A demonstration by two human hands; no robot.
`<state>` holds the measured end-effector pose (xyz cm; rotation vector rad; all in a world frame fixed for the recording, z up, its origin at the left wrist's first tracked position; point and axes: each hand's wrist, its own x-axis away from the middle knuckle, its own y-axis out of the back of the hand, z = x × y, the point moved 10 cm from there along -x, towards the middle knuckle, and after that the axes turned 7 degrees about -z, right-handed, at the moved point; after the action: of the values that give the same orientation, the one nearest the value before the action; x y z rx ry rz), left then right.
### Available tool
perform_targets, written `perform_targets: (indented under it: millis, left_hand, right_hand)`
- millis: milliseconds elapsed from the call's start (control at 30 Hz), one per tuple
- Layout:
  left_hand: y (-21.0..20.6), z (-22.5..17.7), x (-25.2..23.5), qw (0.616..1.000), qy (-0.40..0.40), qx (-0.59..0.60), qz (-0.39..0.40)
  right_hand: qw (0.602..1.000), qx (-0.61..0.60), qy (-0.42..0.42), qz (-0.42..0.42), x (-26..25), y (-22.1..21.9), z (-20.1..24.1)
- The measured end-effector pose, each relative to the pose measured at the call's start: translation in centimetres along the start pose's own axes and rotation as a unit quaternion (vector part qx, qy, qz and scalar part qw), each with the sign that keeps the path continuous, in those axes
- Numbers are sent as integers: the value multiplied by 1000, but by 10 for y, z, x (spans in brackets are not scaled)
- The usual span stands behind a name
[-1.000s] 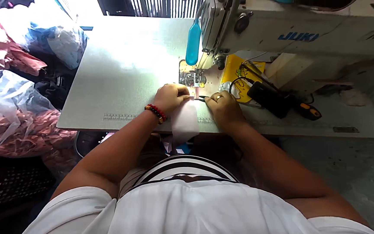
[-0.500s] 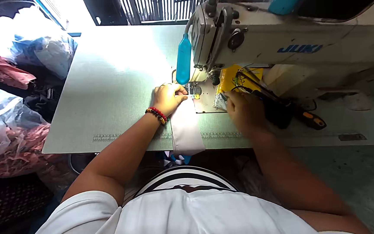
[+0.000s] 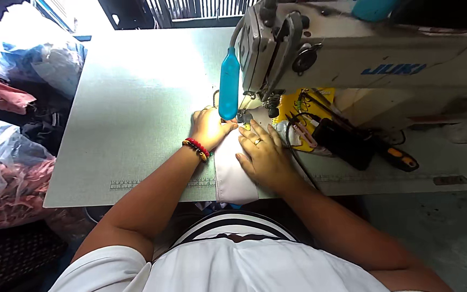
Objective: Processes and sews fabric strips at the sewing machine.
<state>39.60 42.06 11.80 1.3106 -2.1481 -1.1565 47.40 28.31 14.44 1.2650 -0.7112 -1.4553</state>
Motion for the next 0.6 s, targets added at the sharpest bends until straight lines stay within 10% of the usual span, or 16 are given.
perform_targets:
  millis: [467, 600]
  left_hand:
    - [3, -3, 4, 999, -23, 24, -21]
    - [11, -35, 23, 985, -147, -79, -42]
  right_hand:
    - [999, -12, -46, 7, 0, -5, 5]
    - [999, 3, -40, 17, 0, -9, 6]
